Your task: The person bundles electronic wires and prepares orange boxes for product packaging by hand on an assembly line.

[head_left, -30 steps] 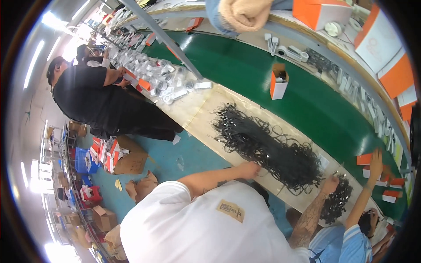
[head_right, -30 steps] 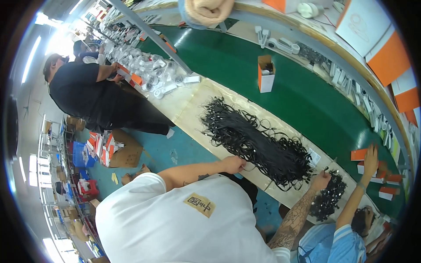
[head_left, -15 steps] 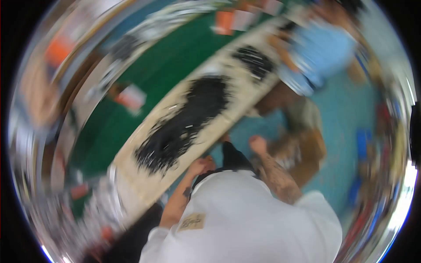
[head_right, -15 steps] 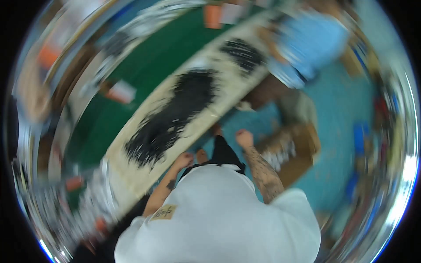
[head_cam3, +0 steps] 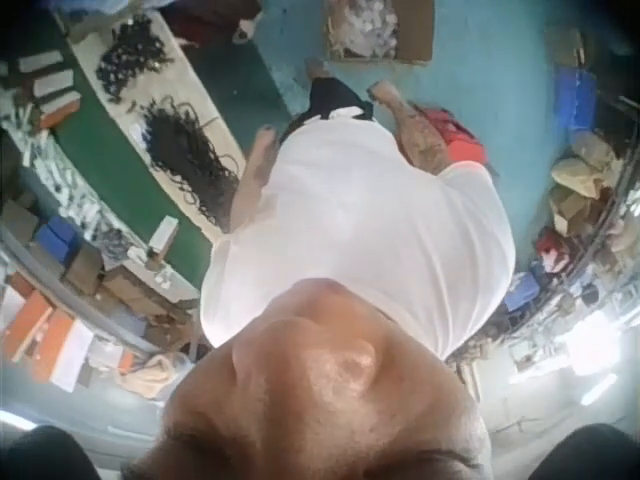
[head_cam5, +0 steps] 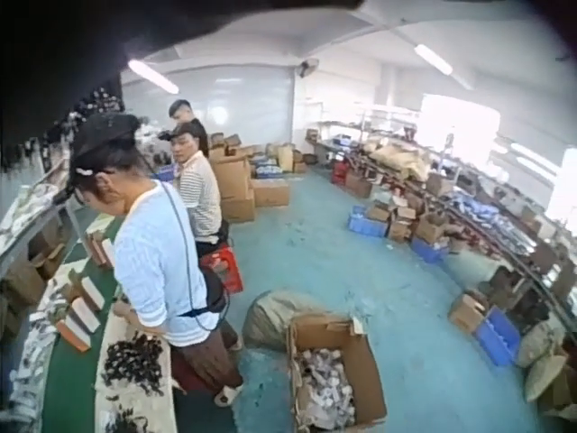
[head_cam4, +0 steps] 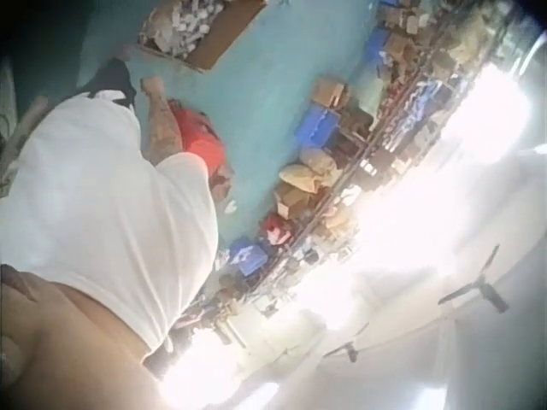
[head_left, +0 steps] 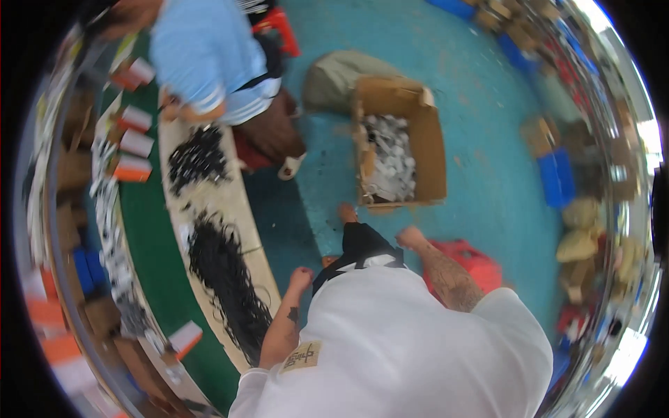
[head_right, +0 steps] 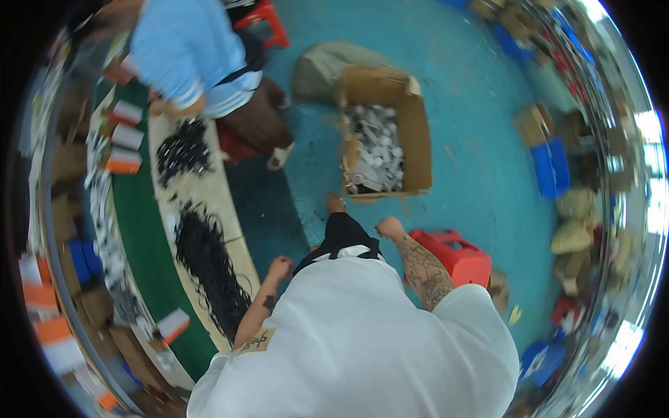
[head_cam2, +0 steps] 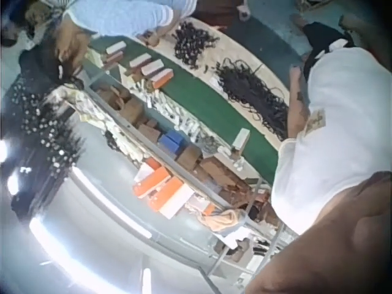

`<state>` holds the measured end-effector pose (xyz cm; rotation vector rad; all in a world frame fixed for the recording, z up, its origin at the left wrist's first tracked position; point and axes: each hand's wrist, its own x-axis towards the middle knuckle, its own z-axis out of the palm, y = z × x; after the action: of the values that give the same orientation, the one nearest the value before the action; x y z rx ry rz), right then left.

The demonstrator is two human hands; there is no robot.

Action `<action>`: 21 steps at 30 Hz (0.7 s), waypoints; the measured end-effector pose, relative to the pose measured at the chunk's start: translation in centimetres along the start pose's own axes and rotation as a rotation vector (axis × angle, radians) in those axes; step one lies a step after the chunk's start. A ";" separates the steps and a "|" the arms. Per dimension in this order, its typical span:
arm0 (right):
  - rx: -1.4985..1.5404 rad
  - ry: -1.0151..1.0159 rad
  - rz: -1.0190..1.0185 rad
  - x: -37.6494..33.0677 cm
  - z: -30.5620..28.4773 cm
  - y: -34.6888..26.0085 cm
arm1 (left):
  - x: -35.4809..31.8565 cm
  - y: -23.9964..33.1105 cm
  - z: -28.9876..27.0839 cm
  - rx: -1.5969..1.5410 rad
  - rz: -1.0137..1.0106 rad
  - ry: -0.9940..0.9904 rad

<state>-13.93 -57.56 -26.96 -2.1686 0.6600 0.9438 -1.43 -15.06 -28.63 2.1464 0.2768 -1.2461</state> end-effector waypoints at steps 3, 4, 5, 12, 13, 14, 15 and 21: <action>0.278 0.116 0.073 -0.6 -0.9 -2.8 | 6.9 5.6 -1.7 0.188 0.248 0.109; 0.425 0.190 0.107 -2.1 -2.9 -4.9 | 8.7 8.3 -2.0 0.139 0.298 0.111; 0.504 0.277 0.120 -2.9 -3.2 -4.5 | 7.2 14.4 -1.4 0.025 0.225 0.025; 0.890 0.541 0.324 -13.6 1.4 1.1 | 10.2 21.3 3.9 0.477 0.302 -0.352; 0.863 0.517 0.431 -15.5 2.9 3.4 | 10.5 21.0 5.2 0.641 0.207 -0.373; 0.859 0.538 0.545 -17.3 4.4 5.8 | 11.2 20.3 6.4 0.796 0.169 -0.374; 0.839 0.556 0.721 -18.7 7.5 9.6 | 11.3 20.0 8.0 0.920 0.232 -0.359; 0.936 0.489 0.736 -21.6 17.5 26.1 | 9.1 25.1 18.4 1.055 0.167 -0.536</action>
<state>-52.03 -57.54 -29.05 -1.2713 1.7867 0.2597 2.20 -47.06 -32.25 2.3842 -0.9672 -2.0666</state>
